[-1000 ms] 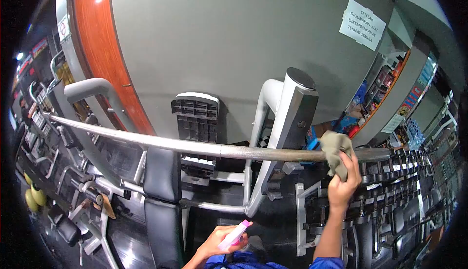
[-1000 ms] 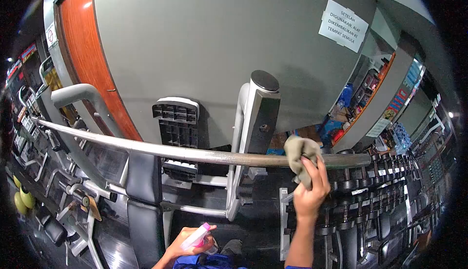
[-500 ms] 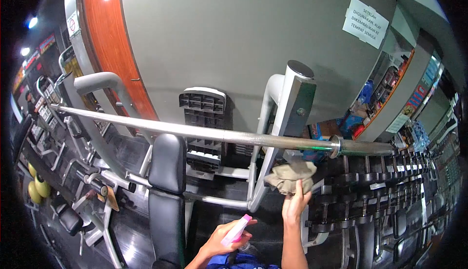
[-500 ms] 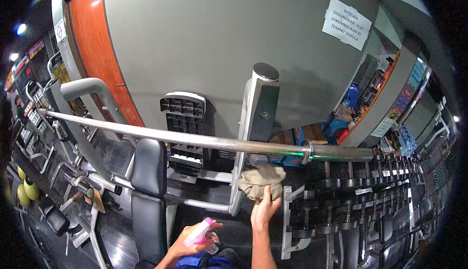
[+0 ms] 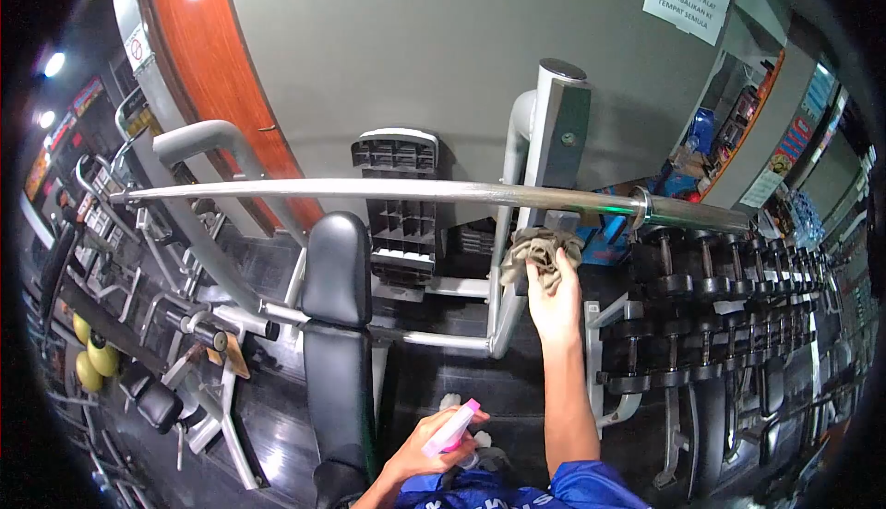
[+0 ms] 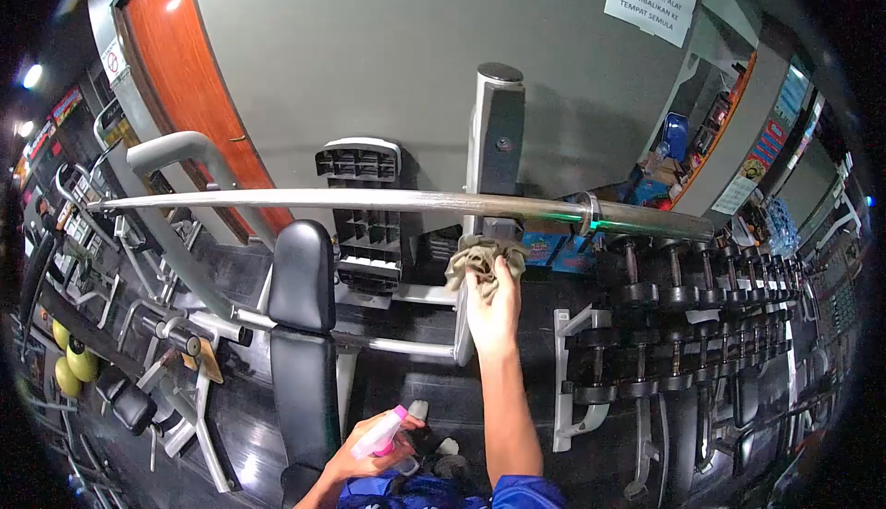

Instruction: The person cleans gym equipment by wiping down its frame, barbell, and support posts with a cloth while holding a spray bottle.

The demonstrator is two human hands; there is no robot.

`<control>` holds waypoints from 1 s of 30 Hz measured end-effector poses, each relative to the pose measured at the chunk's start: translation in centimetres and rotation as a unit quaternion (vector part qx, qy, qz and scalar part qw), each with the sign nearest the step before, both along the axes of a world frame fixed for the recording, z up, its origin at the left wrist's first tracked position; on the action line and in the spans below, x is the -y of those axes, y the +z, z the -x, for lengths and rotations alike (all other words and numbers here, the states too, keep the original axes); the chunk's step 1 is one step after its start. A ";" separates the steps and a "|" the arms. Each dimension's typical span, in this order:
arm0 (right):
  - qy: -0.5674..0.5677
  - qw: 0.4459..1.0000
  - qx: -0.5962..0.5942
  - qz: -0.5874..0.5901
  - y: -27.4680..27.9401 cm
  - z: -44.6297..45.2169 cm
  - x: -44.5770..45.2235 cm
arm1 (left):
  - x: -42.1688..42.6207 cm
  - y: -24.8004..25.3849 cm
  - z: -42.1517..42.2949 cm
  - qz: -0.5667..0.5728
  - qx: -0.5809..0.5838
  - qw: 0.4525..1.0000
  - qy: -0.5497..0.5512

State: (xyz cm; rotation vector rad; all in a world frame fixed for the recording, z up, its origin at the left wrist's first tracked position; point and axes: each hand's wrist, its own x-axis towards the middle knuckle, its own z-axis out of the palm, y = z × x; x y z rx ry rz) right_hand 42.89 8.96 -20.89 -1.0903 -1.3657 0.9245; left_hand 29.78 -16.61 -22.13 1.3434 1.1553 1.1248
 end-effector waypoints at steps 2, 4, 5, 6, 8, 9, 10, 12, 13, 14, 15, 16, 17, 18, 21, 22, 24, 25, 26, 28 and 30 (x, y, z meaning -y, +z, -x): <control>0.107 0.833 -0.509 0.190 -1.4 0.8 -2.9 | 0.9 -0.3 0.6 0.022 0.010 1.000 0.006; 0.087 0.837 -0.502 0.199 -0.1 1.5 -3.2 | 1.3 -0.7 1.4 0.021 0.000 1.000 0.006; 0.072 0.751 -0.611 0.240 0.7 1.6 -3.2 | 1.4 -0.7 1.8 0.013 0.002 1.000 -0.002; 0.082 0.742 -0.622 0.239 0.3 1.6 -3.5 | 1.2 -0.7 2.2 0.004 0.004 1.000 -0.010; 0.101 0.722 -0.643 0.236 -0.9 1.5 -4.3 | 0.7 -0.6 3.5 -0.004 0.002 1.000 -0.029; 0.077 0.731 -0.631 0.248 0.0 1.8 -4.0 | 0.4 -0.5 4.2 -0.001 0.000 0.999 -0.040; 0.053 0.739 -0.619 0.259 1.1 2.0 -3.6 | 0.1 -0.3 5.0 0.001 -0.003 0.999 -0.051; 0.024 0.752 -0.597 0.279 2.2 2.7 -3.4 | -0.4 0.5 6.8 -0.004 -0.006 0.998 -0.067; 0.012 0.751 -0.594 0.289 2.4 2.9 -3.4 | -0.6 0.8 7.9 -0.005 -0.007 0.997 -0.075; 0.000 0.750 -0.590 0.299 2.8 2.9 -3.3 | -0.8 0.8 8.9 -0.006 -0.011 0.996 -0.085; -0.015 0.748 -0.588 0.308 3.8 3.1 -2.7 | -1.2 0.5 10.0 -0.007 -0.014 0.995 -0.096; -0.020 0.737 -0.597 0.317 5.4 3.2 -1.4 | -1.5 0.4 11.0 -0.008 -0.017 0.994 -0.109; -0.024 0.726 -0.606 0.323 6.8 3.4 -0.6 | -1.9 0.3 11.8 -0.022 -0.018 0.993 -0.115; -0.025 0.737 -0.609 0.291 6.6 3.4 -0.2 | -2.2 0.2 12.6 -0.033 -0.019 0.992 -0.122; -0.023 0.781 -0.602 0.165 5.9 3.7 2.2 | -2.9 0.5 14.5 -0.034 -0.006 0.990 -0.137; -0.022 0.801 -0.589 0.102 5.7 3.9 2.6 | -3.2 0.4 15.2 -0.034 -0.009 0.989 -0.147; -0.151 0.852 -0.500 -0.039 7.0 5.7 4.0 | -3.5 0.4 16.3 -0.037 -0.016 0.986 -0.160; -0.248 0.849 -0.458 -0.089 8.1 6.7 4.1 | -3.7 0.5 16.7 -0.043 -0.022 0.985 -0.164; -0.307 0.886 -0.304 -0.171 6.8 6.4 2.8 | -3.8 0.6 17.1 -0.049 -0.028 0.985 -0.166; -0.387 0.890 -0.026 -0.239 5.2 6.5 0.9 | -4.0 0.8 17.4 -0.066 -0.040 0.982 -0.171; -0.441 0.841 0.121 -0.289 3.1 6.9 -0.3 | -4.2 0.9 17.5 -0.081 -0.039 0.981 -0.173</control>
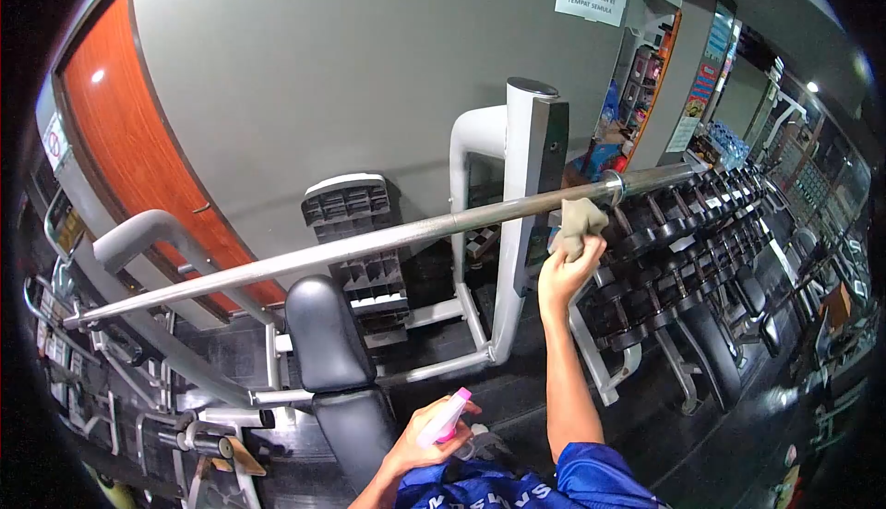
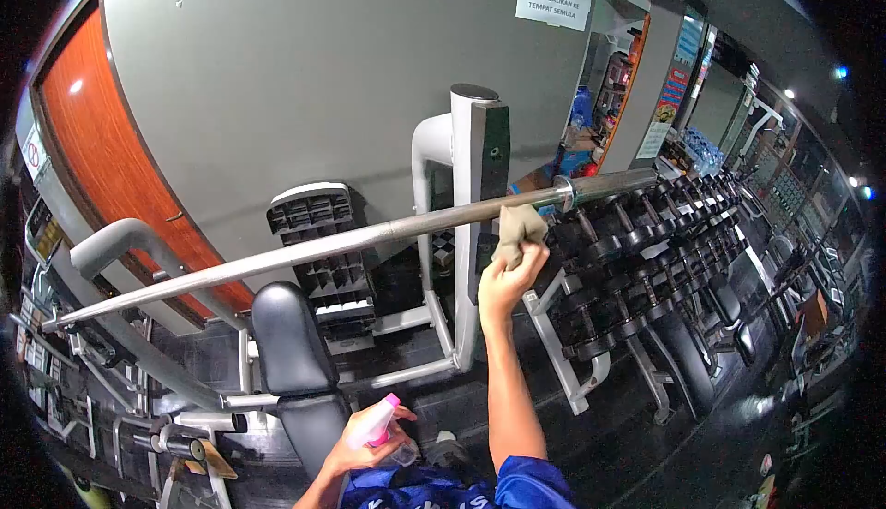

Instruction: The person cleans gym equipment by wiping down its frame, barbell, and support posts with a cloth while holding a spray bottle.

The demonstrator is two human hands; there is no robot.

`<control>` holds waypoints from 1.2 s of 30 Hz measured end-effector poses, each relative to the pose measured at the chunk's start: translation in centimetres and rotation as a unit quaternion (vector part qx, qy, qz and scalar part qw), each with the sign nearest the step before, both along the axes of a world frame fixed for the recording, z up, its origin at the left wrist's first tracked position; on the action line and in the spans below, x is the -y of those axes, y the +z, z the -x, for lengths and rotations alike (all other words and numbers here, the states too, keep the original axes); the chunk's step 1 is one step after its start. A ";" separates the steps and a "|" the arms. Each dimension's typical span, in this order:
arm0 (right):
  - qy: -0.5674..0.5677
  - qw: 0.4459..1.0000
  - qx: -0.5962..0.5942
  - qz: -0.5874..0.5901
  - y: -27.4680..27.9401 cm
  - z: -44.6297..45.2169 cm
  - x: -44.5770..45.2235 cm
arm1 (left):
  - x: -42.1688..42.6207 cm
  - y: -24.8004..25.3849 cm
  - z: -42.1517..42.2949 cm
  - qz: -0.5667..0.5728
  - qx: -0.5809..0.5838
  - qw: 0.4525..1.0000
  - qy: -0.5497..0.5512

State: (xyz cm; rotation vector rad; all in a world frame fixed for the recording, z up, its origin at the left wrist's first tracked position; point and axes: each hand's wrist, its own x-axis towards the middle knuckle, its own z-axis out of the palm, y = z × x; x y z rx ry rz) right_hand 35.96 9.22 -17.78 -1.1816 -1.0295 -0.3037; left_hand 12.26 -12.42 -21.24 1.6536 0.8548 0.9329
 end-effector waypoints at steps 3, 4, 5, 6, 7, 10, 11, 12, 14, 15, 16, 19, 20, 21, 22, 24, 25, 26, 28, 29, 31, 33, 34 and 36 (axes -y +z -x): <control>0.026 0.999 0.008 0.030 -2.7 0.2 0.8 | -0.5 0.0 -0.7 -0.007 0.018 1.000 0.002; 0.043 0.997 0.015 0.069 -3.8 0.0 1.0 | -0.6 -0.3 -1.0 0.002 0.018 1.000 0.003; 0.091 0.990 -0.038 0.104 -5.0 -0.3 1.1 | -0.8 -0.3 -1.1 0.008 0.017 1.000 0.005; 0.139 0.976 -0.091 0.138 -6.1 -0.8 1.2 | -0.9 0.1 -1.3 0.019 0.022 1.000 0.004; 0.186 0.956 -0.143 0.173 -6.7 -1.1 1.6 | -0.9 0.7 -1.5 0.030 0.027 0.999 0.004; 0.104 0.978 -0.161 0.085 -6.8 -1.7 1.4 | -1.8 0.4 -1.6 0.039 0.027 0.999 0.006; 0.106 0.971 -0.201 0.072 -6.7 -2.1 1.6 | -1.9 0.0 -1.7 0.043 0.025 0.999 0.005; 0.080 0.982 -0.134 0.102 -5.9 -2.5 1.6 | -2.0 0.1 -1.9 0.037 0.041 0.998 0.018; 0.120 0.974 0.089 0.168 -4.8 -3.9 0.8 | -2.5 -0.6 -1.9 0.045 0.024 0.999 0.003; 0.162 0.947 0.176 0.216 -3.8 -4.1 0.7 | -2.8 -0.9 -1.8 0.048 0.015 0.999 -0.005; 0.136 0.896 0.230 0.354 -3.1 -3.8 0.9 | -3.0 -0.9 -1.8 0.051 0.017 0.999 0.003; 0.137 0.850 0.324 0.392 -2.1 -4.6 1.2 | -3.5 -1.5 -2.6 0.055 0.026 0.998 0.017; 0.146 0.842 0.351 0.383 -2.9 -5.2 0.8 | -3.4 -2.0 -2.6 0.054 0.029 0.998 0.022; 0.158 0.833 0.376 0.375 -3.8 -5.5 0.5 | -3.4 -2.4 -2.6 0.056 0.029 0.998 0.028; 0.170 0.823 0.400 0.365 -4.5 -5.8 0.3 | -3.3 -2.6 -2.6 0.055 0.014 0.998 0.028; 0.193 0.796 0.433 0.377 -4.1 -6.4 -0.3 | -3.2 -3.1 -3.0 0.052 -0.011 0.998 0.032; 0.206 0.781 0.446 0.385 -3.4 -6.6 -0.2 | -2.9 -3.2 -3.4 0.062 0.001 0.997 0.037; 0.236 0.768 0.434 0.407 -2.6 -6.7 -0.3 | -2.8 -3.2 -3.8 0.068 0.012 0.997 0.040; 0.313 0.752 0.391 0.427 -1.6 -7.6 -1.0 | -2.9 -3.3 -4.2 0.070 0.024 0.997 0.037; 0.352 0.741 0.369 0.437 -1.4 -8.0 -1.2 | -3.0 -3.5 -4.4 0.067 0.026 0.997 0.032; 0.446 0.738 0.284 0.418 -2.6 -8.4 -1.7 | -2.9 -3.7 -4.7 0.066 0.030 0.997 0.029; 0.534 0.720 0.165 0.412 -3.4 -8.3 -1.7 | -3.2 -3.7 -4.7 0.062 0.032 0.997 0.031; 0.567 0.728 0.101 0.372 -3.6 -8.6 -1.6 | -3.3 -3.8 -4.6 0.061 0.025 0.997 0.030; 0.542 0.779 0.031 0.313 -3.6 -9.7 -1.1 | -3.2 -4.1 -4.1 0.061 0.009 0.998 0.032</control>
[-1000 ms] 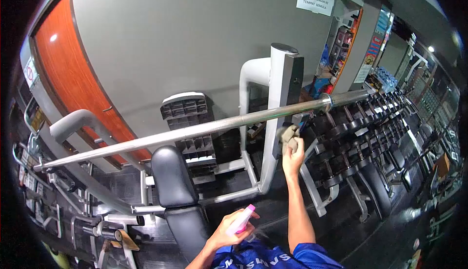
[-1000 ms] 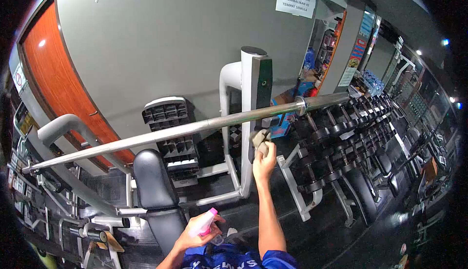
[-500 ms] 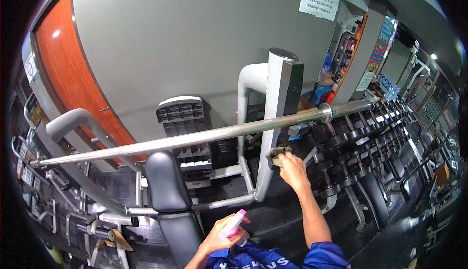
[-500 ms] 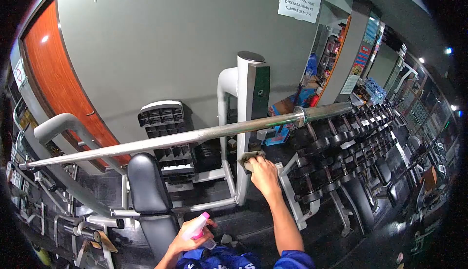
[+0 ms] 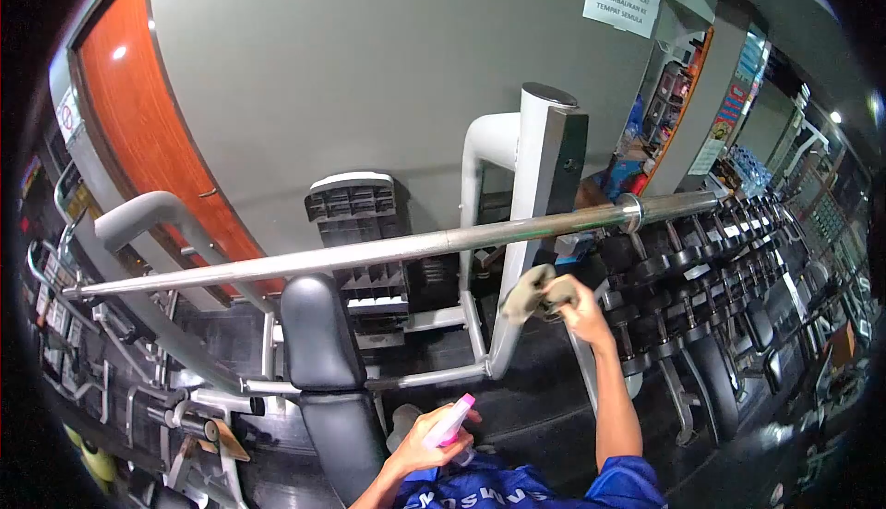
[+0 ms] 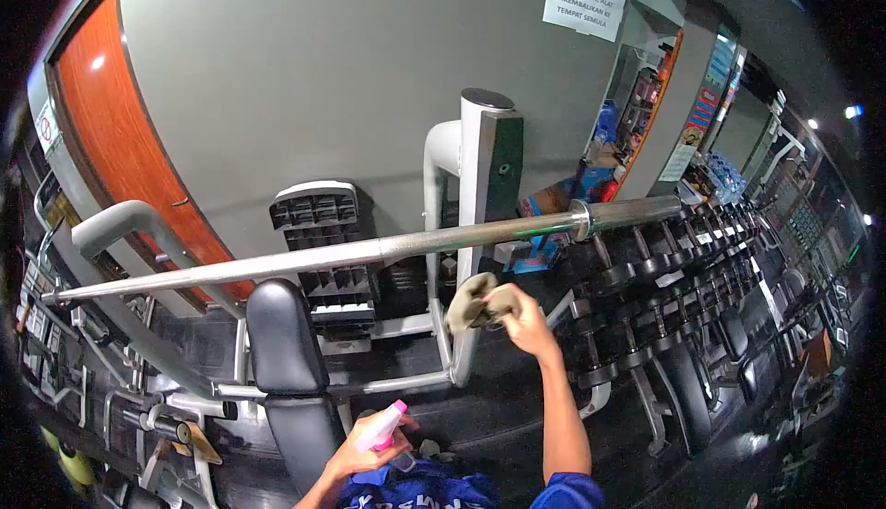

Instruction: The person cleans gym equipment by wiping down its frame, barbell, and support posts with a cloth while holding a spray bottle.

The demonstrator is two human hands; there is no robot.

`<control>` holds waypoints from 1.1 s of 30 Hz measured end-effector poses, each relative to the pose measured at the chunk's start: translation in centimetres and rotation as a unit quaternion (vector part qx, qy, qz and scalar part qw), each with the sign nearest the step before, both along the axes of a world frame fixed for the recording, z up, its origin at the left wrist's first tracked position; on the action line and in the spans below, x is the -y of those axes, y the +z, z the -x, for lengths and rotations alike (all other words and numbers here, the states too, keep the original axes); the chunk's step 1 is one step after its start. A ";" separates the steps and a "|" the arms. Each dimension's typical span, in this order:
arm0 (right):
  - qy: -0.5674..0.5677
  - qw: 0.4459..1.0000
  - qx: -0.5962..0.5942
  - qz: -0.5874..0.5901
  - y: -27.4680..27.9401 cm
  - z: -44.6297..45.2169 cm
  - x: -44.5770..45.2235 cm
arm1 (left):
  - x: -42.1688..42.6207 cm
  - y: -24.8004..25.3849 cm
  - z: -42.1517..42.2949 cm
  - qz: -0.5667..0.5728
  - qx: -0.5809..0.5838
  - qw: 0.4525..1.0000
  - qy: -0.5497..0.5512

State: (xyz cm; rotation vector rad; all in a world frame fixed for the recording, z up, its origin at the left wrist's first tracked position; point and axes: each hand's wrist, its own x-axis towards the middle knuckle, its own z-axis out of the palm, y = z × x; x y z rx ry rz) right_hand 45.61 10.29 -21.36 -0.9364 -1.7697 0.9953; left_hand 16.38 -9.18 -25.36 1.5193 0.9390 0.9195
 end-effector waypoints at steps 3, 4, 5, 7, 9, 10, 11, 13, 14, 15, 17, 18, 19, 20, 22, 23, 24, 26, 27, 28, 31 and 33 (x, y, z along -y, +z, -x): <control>-0.138 0.989 -0.036 -0.026 0.4 -1.5 0.5 | 0.4 -0.2 0.4 0.015 0.028 0.999 0.024; -0.162 0.985 0.028 -0.045 0.9 -1.7 0.5 | 0.5 -0.2 0.6 0.013 0.022 0.999 0.030; -0.186 0.976 0.092 -0.064 1.5 -1.9 0.5 | 0.6 -0.4 0.8 0.012 0.015 0.999 0.034; -0.081 0.974 0.212 0.015 2.8 -1.1 0.1 | 0.8 -0.6 0.8 0.019 0.008 0.999 0.042; -0.113 0.923 0.367 -0.011 1.7 1.3 0.3 | 1.2 -0.7 0.8 0.039 0.006 0.998 0.048; -0.128 0.888 0.441 -0.026 1.2 2.3 0.5 | 1.3 -0.6 0.8 0.033 0.009 0.998 0.051; -0.142 0.869 0.468 -0.077 1.2 3.0 0.8 | 1.4 -0.5 0.7 0.027 0.012 0.998 0.057; -0.174 0.846 0.480 -0.156 1.1 4.2 1.4 | 1.8 -0.6 0.5 0.024 0.014 0.998 0.063; -0.172 0.845 0.478 -0.167 0.4 4.2 1.3 | 2.0 -0.8 0.5 0.026 0.012 0.998 0.062; -0.171 0.844 0.475 -0.179 -0.2 4.2 0.8 | 2.0 -0.9 0.5 0.026 0.011 0.998 0.060; -0.133 0.870 0.439 -0.182 -0.7 3.4 0.5 | 2.3 -0.3 0.2 0.022 0.010 0.997 0.067; -0.095 0.893 0.405 -0.173 0.4 3.1 0.9 | 2.4 -0.1 0.1 0.019 0.009 0.997 0.073; -0.056 0.914 0.369 -0.162 1.0 2.7 1.0 | 2.4 -0.2 0.2 0.025 0.008 0.997 0.067; -0.037 0.934 0.322 -0.150 0.9 2.1 0.7 | 2.4 -0.4 0.3 0.031 0.007 0.998 0.060; -0.049 0.973 0.212 -0.077 0.2 0.6 -0.6 | 2.1 -0.4 0.4 0.035 0.009 0.998 0.054; -0.075 0.984 0.157 -0.036 -0.2 0.0 -0.9 | 2.1 -0.3 0.5 0.036 0.013 0.998 0.056; -0.105 0.992 0.075 -0.001 -0.1 -0.4 -0.9 | 2.0 -0.3 0.5 0.035 0.015 0.997 0.060; -0.155 0.967 0.166 -0.114 2.0 0.5 -0.3 | 1.8 -0.5 0.4 0.027 0.034 0.996 0.073; -0.166 0.950 0.226 -0.140 2.5 1.0 -0.1 | 1.8 -0.7 0.4 0.025 0.042 0.996 0.078; -0.151 0.937 0.285 -0.132 1.4 1.2 -0.1 | 1.8 -0.9 0.5 0.035 0.032 0.996 0.076; -0.107 0.908 0.373 -0.158 0.0 2.0 0.4 | 1.5 -1.0 0.3 0.044 0.018 0.996 0.071; -0.064 0.911 0.359 -0.193 1.0 2.0 0.9 | 1.4 -0.7 0.1 0.026 0.026 0.996 0.080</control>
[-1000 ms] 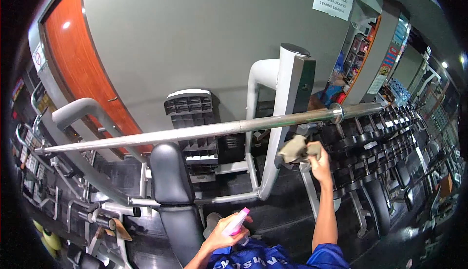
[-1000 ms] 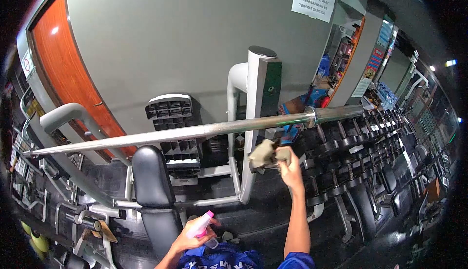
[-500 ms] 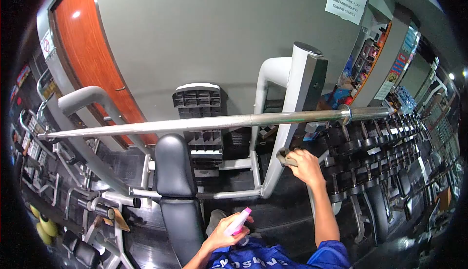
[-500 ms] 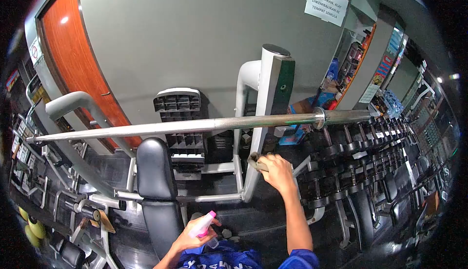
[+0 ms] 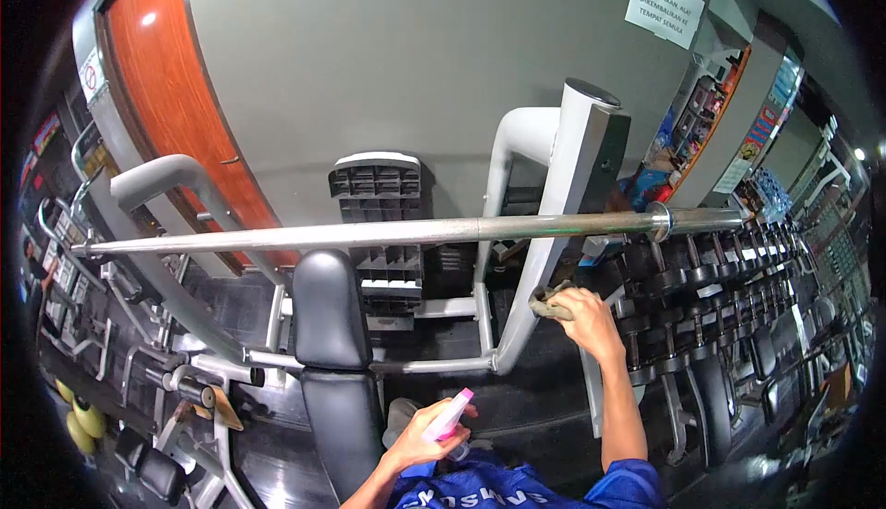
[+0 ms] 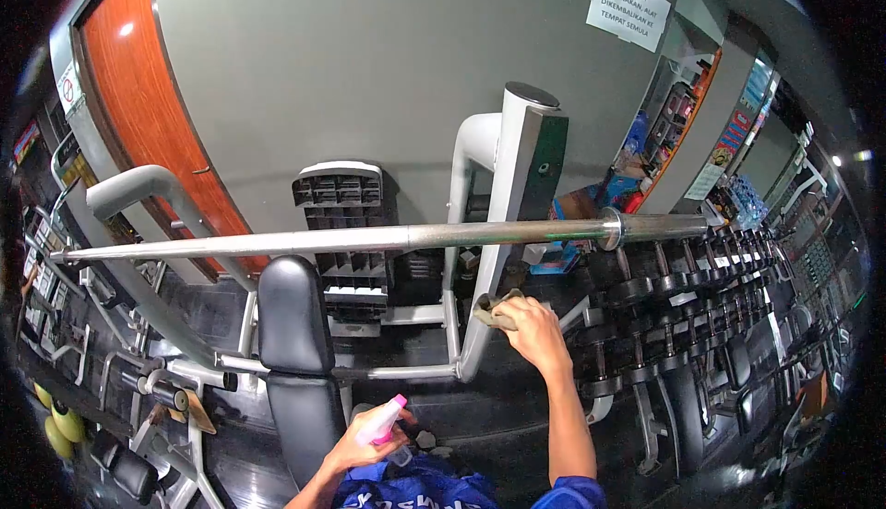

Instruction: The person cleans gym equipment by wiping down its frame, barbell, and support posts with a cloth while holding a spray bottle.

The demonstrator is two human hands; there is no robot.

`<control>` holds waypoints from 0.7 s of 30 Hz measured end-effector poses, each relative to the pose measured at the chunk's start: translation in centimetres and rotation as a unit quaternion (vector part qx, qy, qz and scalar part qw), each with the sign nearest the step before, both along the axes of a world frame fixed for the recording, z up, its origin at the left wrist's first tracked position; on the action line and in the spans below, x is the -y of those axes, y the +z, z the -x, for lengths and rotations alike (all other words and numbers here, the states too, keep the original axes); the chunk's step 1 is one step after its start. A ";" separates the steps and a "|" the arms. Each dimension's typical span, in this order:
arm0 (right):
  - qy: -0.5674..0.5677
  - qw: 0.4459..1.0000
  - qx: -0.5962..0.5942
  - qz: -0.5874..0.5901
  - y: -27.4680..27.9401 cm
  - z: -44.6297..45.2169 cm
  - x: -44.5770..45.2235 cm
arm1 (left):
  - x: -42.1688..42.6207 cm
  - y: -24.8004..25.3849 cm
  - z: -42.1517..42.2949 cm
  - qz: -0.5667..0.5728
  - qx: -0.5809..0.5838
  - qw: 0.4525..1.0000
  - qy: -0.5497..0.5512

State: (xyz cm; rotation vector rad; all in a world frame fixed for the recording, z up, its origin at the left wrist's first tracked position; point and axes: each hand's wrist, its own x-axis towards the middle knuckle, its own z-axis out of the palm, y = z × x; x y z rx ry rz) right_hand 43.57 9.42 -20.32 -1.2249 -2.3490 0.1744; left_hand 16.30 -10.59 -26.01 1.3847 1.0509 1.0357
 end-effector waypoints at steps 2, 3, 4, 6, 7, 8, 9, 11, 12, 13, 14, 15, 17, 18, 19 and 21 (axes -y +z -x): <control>-0.001 0.997 -0.075 0.036 0.1 -0.1 -0.2 | -0.2 -0.1 -0.2 0.007 0.005 1.000 -0.005; -0.003 0.992 -0.112 0.054 0.3 0.0 -0.2 | -0.4 -0.2 -0.3 0.010 0.008 1.000 -0.009; -0.001 0.996 -0.087 -0.025 0.6 0.6 -0.2 | -0.7 -0.2 -0.4 0.008 0.001 1.000 -0.011; 0.005 0.983 -0.037 -0.179 0.8 2.9 0.1 | -1.3 0.0 -0.8 0.006 -0.013 1.000 -0.014; 0.021 0.966 0.020 -0.259 1.0 3.8 0.0 | -1.6 0.1 -0.9 0.019 -0.002 1.000 -0.017; 0.030 0.963 0.060 -0.260 0.1 4.7 -0.7 | -1.8 0.3 -1.0 0.033 0.008 0.999 -0.020; 0.034 0.964 0.111 -0.240 -1.4 5.0 -1.4 | -1.8 0.4 -1.2 0.046 0.019 0.998 -0.022; 0.013 0.934 0.286 -0.216 -7.6 4.7 -4.0 | -2.1 0.4 -1.2 0.034 0.015 0.999 -0.020; 0.012 0.902 0.342 -0.262 -9.8 4.7 -4.3 | -2.2 0.4 -1.3 0.027 0.012 0.999 -0.019; -0.003 0.892 0.374 -0.255 -11.5 4.9 -4.3 | -2.3 0.2 -1.2 0.010 0.003 1.000 -0.015; -0.016 0.880 0.405 -0.249 -13.0 5.2 -4.2 | -2.4 -0.2 -1.1 -0.006 -0.006 1.000 -0.010; -0.020 0.878 0.414 -0.239 -14.2 5.4 -4.3 | -2.4 -0.4 -1.1 -0.021 -0.016 1.000 -0.006; -0.012 0.861 0.447 -0.241 -16.3 5.5 -4.3 | -2.2 -0.7 -1.1 0.001 0.001 1.000 0.003; -0.008 0.853 0.463 -0.242 -17.3 5.5 -4.1 | -2.0 -0.8 -1.1 0.013 0.008 1.000 0.007; 0.027 0.881 0.417 -0.220 -18.1 5.2 -3.7 | -2.0 -0.9 -1.0 0.015 0.012 1.000 0.008; 0.044 0.925 0.376 0.027 -19.1 4.9 -2.5 | -1.7 -0.9 -0.9 0.019 0.018 1.000 0.011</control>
